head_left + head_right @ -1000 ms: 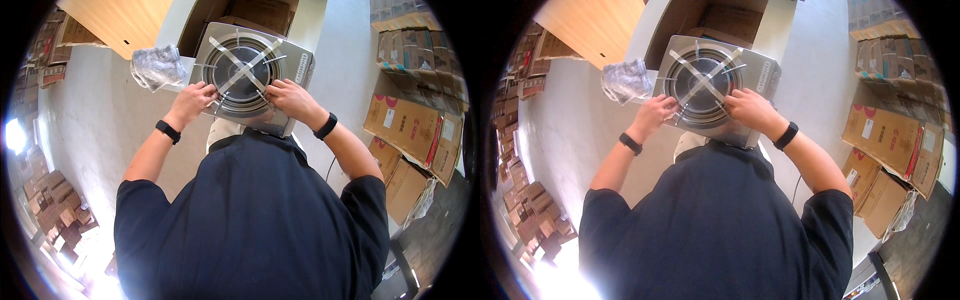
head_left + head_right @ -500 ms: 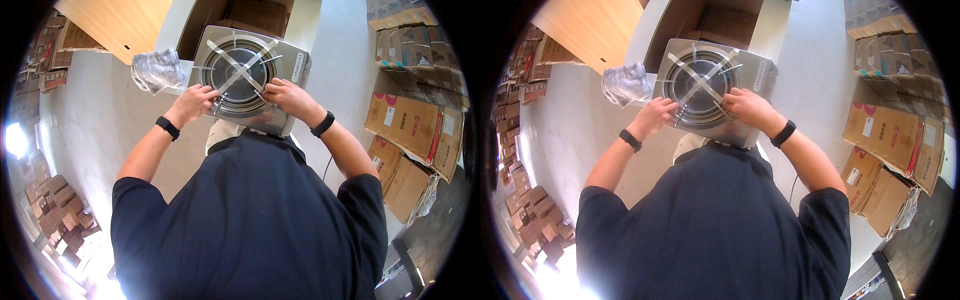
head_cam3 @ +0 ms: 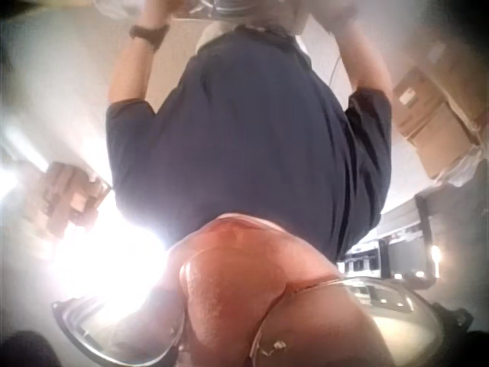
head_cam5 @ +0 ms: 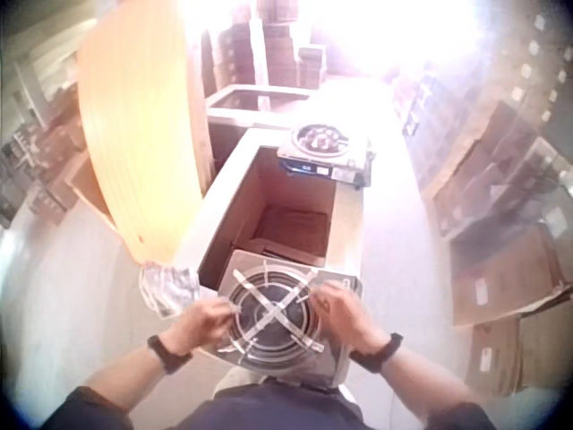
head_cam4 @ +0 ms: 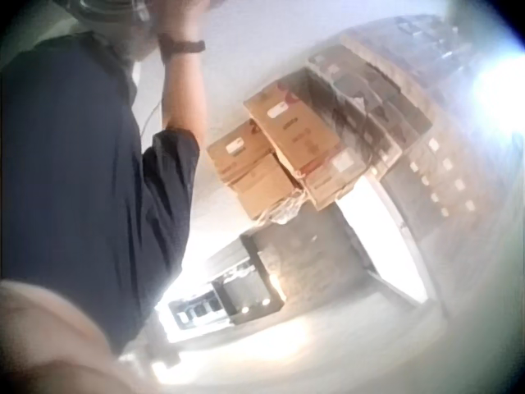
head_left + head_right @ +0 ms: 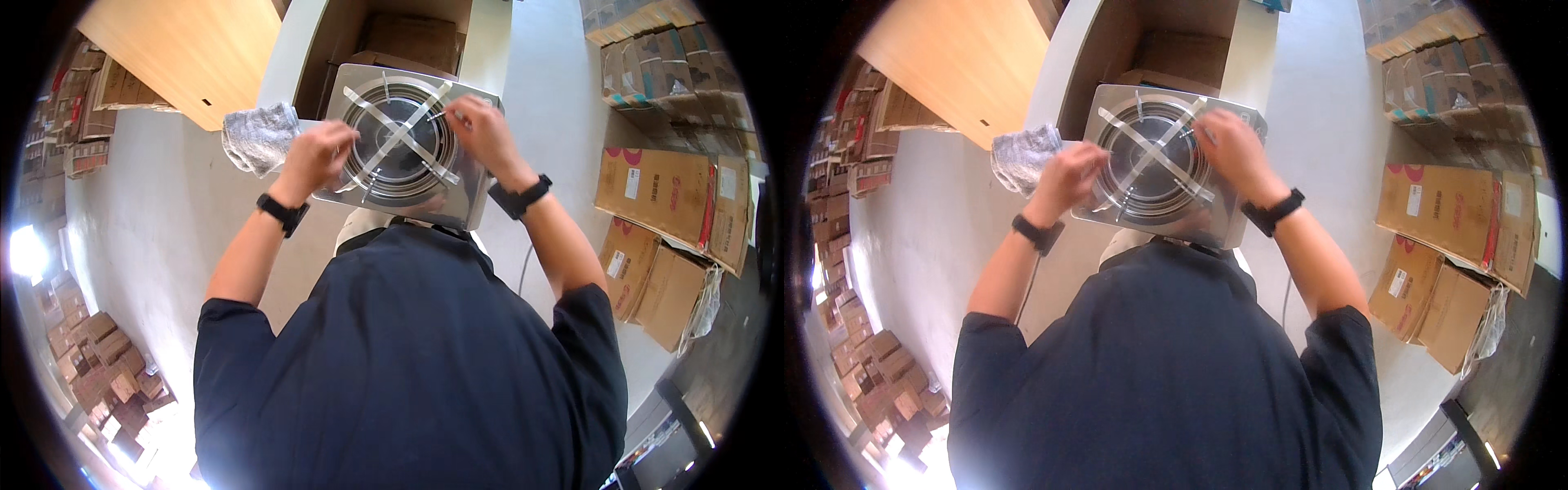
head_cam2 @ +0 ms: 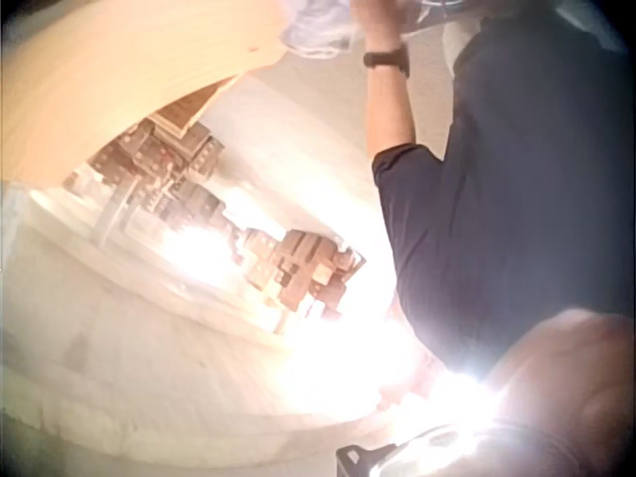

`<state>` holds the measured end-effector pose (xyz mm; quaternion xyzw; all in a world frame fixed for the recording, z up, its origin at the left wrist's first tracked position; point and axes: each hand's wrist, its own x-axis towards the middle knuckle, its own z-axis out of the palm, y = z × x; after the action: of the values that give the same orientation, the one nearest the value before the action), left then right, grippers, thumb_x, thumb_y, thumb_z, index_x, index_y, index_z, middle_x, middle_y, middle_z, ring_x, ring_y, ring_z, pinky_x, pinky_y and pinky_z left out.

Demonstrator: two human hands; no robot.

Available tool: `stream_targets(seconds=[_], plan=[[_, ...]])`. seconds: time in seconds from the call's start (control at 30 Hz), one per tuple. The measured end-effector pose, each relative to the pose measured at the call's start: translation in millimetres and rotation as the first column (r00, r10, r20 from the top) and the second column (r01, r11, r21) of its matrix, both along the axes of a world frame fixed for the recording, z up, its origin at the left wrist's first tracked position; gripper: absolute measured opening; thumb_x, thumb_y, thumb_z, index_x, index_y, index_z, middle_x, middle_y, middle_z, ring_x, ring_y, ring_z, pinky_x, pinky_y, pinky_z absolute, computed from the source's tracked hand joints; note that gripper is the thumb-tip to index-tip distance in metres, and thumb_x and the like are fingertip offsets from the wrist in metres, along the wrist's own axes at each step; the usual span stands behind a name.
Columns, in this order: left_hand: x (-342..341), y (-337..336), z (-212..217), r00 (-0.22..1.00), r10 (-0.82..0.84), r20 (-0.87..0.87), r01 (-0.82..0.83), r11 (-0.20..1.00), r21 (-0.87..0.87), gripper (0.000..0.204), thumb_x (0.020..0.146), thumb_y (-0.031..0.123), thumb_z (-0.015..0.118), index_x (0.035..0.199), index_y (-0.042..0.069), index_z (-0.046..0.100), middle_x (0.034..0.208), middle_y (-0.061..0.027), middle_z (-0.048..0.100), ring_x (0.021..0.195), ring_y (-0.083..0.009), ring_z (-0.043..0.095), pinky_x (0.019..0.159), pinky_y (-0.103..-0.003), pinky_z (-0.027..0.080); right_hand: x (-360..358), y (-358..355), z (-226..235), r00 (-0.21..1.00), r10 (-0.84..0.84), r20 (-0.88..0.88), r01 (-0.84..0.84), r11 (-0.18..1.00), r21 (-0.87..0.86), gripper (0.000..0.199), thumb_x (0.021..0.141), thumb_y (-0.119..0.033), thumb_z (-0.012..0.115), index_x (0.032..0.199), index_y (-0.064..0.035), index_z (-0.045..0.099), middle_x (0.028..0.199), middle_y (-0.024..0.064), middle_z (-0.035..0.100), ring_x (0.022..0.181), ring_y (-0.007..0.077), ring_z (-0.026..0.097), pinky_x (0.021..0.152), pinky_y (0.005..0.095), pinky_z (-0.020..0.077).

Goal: The person assembles a portable gas stove by placing a metal grate over the burner and securing it with small metal clips. They then use a cloth to wipe the surface of the stove clean.

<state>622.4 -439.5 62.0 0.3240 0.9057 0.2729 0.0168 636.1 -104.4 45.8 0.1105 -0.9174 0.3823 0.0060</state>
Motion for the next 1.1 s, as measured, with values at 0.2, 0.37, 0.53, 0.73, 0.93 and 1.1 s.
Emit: stream_targets(seconds=[0.2, 0.37, 0.53, 0.73, 0.93, 1.1], plan=[[-75.0, 24.7, -41.5, 0.957, 0.282, -0.073, -0.289, 0.951, -0.111, 0.035, 0.087, 0.029, 0.076, 0.114, 0.008, 0.069, 0.109, -0.0106, 0.069, 0.104, -0.0334, 0.069, 0.087, -0.047, 0.058, -51.9, -34.7, -4.5, 0.979, -0.193, 0.067, 0.153, 0.912, 0.380, 0.043, 0.087, -0.022, 0.079, 0.123, -0.0056, 0.064, 0.125, 0.0167, 0.066, 0.117, 0.0395, 0.065, 0.095, 0.0480, 0.0548], [-96.3, 35.8, -51.3, 0.983, 0.183, -0.010, -0.179, 0.945, -0.275, 0.043, 0.083, 0.029, 0.081, 0.118, 0.010, 0.065, 0.120, -0.0095, 0.062, 0.110, -0.0332, 0.067, 0.091, -0.046, 0.058, -63.6, -45.4, -17.8, 0.962, -0.236, 0.141, 0.146, 0.874, 0.463, 0.041, 0.084, -0.020, 0.080, 0.118, -0.0061, 0.062, 0.124, 0.0165, 0.062, 0.118, 0.0399, 0.064, 0.096, 0.0495, 0.0551], [-101.6, 30.4, -55.8, 0.996, 0.086, -0.004, -0.085, 0.975, -0.205, 0.044, 0.083, 0.026, 0.083, 0.118, 0.011, 0.063, 0.120, -0.0089, 0.062, 0.111, -0.0321, 0.066, 0.090, -0.045, 0.058, -63.6, -48.3, -21.7, 0.951, -0.267, 0.158, 0.168, 0.872, 0.459, 0.037, 0.082, -0.018, 0.080, 0.112, -0.0069, 0.062, 0.126, 0.0159, 0.060, 0.113, 0.0394, 0.066, 0.093, 0.0504, 0.0569], [-105.5, 26.0, -54.1, 0.997, 0.063, 0.039, -0.059, 0.993, -0.100, 0.037, 0.084, 0.025, 0.083, 0.112, 0.009, 0.065, 0.115, -0.0096, 0.067, 0.107, -0.0324, 0.066, 0.089, -0.044, 0.057, -69.4, -52.3, -27.5, 0.915, -0.369, 0.162, 0.269, 0.859, 0.436, 0.038, 0.077, -0.023, 0.087, 0.106, -0.0061, 0.068, 0.112, 0.0171, 0.068, 0.108, 0.0416, 0.066, 0.093, 0.0487, 0.0547], [-110.3, 13.9, -65.3, 0.988, 0.046, 0.146, -0.041, 0.999, -0.036, 0.032, 0.085, 0.022, 0.081, 0.109, 0.008, 0.066, 0.110, -0.0112, 0.069, 0.103, -0.0348, 0.067, 0.086, -0.046, 0.057, -74.6, -51.3, -31.6, 0.942, -0.297, 0.159, 0.187, 0.854, 0.485, 0.039, 0.074, -0.020, 0.087, 0.106, -0.0045, 0.069, 0.103, 0.0207, 0.073, 0.109, 0.0407, 0.067, 0.093, 0.0483, 0.0545], [-102.6, 16.1, -55.1, 0.982, 0.125, 0.141, -0.141, 0.984, 0.113, 0.026, 0.086, 0.019, 0.078, 0.107, 0.008, 0.065, 0.107, -0.0119, 0.068, 0.099, -0.0363, 0.069, 0.080, -0.047, 0.058, -69.1, -49.0, -32.6, 0.939, -0.334, 0.078, 0.267, 0.855, 0.445, 0.031, 0.080, -0.015, 0.082, 0.106, -0.0025, 0.069, 0.102, 0.0212, 0.072, 0.102, 0.0423, 0.069, 0.090, 0.0493, 0.0555]])
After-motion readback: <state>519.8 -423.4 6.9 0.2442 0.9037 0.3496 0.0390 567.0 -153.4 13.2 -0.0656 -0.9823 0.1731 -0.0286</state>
